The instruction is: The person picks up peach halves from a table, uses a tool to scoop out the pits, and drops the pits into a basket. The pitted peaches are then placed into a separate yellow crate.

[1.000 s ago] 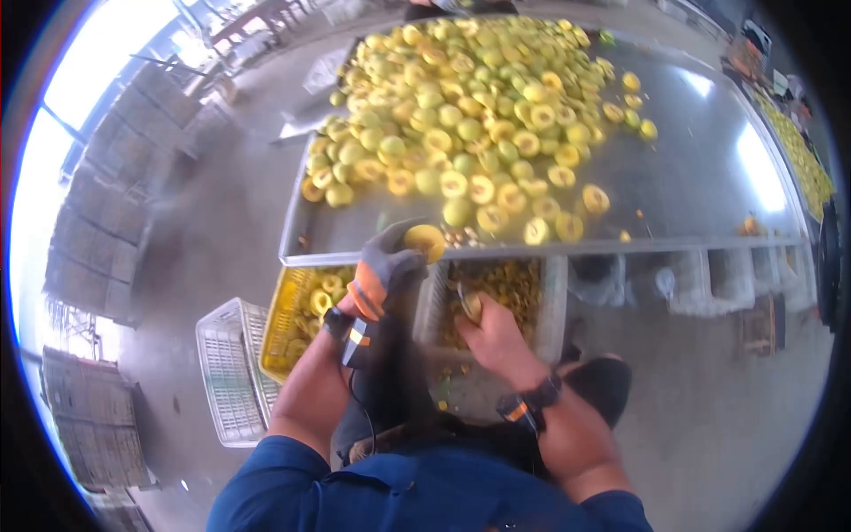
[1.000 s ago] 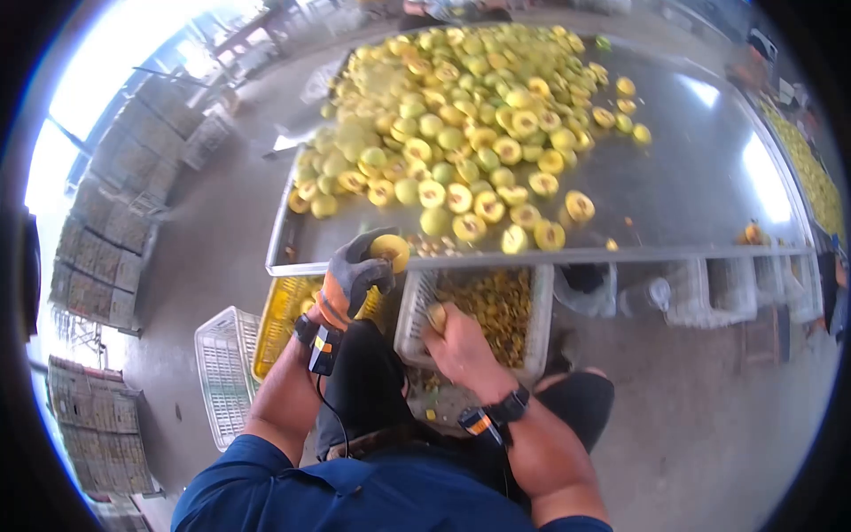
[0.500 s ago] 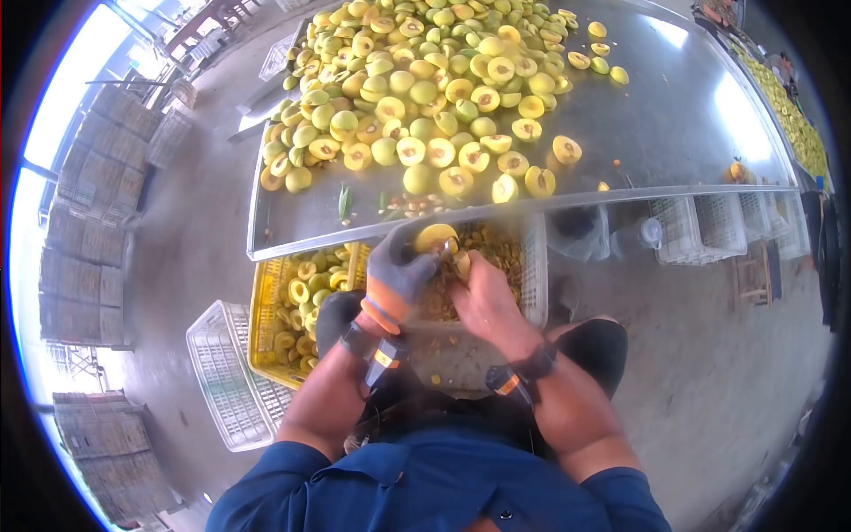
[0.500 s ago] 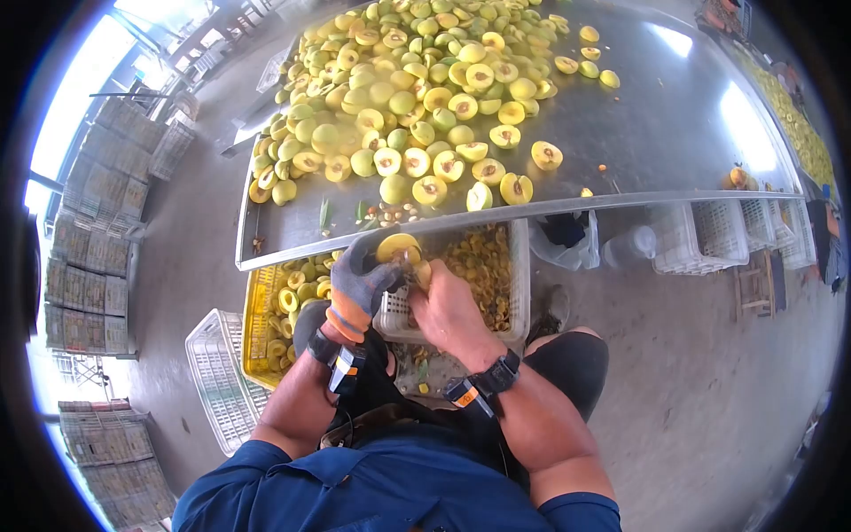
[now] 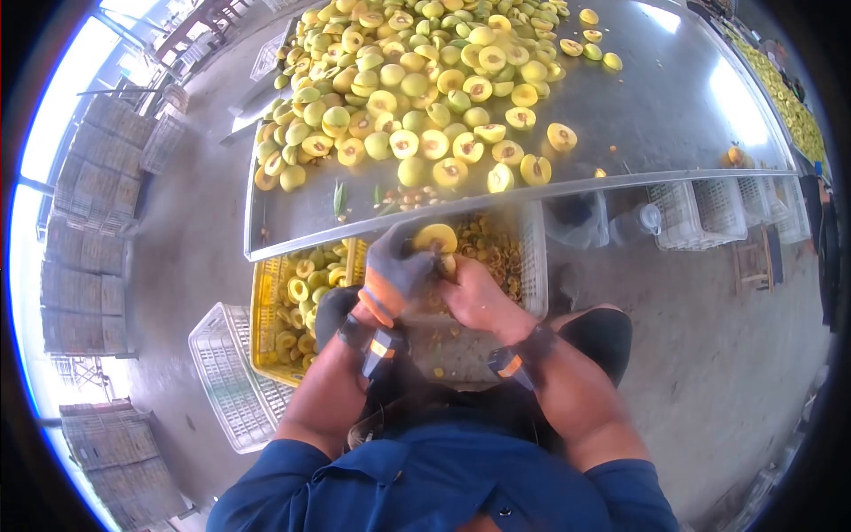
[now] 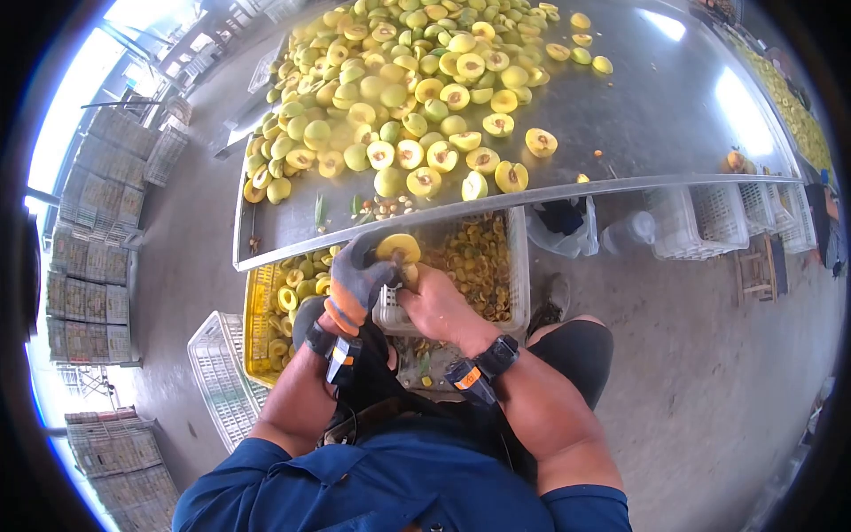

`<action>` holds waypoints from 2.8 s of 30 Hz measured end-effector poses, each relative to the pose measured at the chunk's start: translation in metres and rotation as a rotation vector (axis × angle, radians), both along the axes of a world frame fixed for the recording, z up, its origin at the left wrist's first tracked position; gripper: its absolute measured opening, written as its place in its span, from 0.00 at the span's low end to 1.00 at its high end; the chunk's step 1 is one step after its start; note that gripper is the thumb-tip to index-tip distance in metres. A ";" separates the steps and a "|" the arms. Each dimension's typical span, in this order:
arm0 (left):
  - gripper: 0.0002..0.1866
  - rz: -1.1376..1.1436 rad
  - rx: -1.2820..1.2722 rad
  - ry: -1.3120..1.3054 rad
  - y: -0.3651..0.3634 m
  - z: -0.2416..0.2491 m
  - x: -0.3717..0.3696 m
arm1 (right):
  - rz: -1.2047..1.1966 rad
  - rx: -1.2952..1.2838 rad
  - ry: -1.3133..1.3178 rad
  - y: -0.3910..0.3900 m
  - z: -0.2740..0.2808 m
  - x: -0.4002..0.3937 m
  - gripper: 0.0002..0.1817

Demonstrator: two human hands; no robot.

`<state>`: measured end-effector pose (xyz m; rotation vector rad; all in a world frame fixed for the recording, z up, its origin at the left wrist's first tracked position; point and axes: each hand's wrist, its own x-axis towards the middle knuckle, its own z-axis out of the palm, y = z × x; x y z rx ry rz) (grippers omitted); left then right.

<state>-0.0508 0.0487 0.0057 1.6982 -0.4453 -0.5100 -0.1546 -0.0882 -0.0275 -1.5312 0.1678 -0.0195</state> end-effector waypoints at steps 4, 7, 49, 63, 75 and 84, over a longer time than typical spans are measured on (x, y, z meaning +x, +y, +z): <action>0.19 -0.097 0.037 -0.473 0.010 -0.046 0.018 | -0.003 -0.074 -0.082 0.007 -0.013 0.003 0.10; 0.19 -0.036 0.236 -0.679 -0.005 -0.023 0.006 | 0.176 0.109 0.143 -0.004 0.008 0.001 0.07; 0.29 -0.139 0.800 -0.814 -0.065 -0.043 0.145 | 0.014 0.104 0.196 -0.002 0.008 -0.013 0.13; 0.26 -0.244 -0.427 0.286 -0.007 -0.001 0.050 | -0.053 0.339 0.183 -0.018 0.030 -0.005 0.06; 0.27 -0.120 -0.460 0.543 -0.005 -0.019 0.025 | -0.163 0.017 -0.047 -0.017 0.012 -0.007 0.10; 0.24 -0.237 0.222 -0.943 0.001 -0.030 0.026 | -0.100 -0.338 0.078 -0.016 0.014 -0.013 0.18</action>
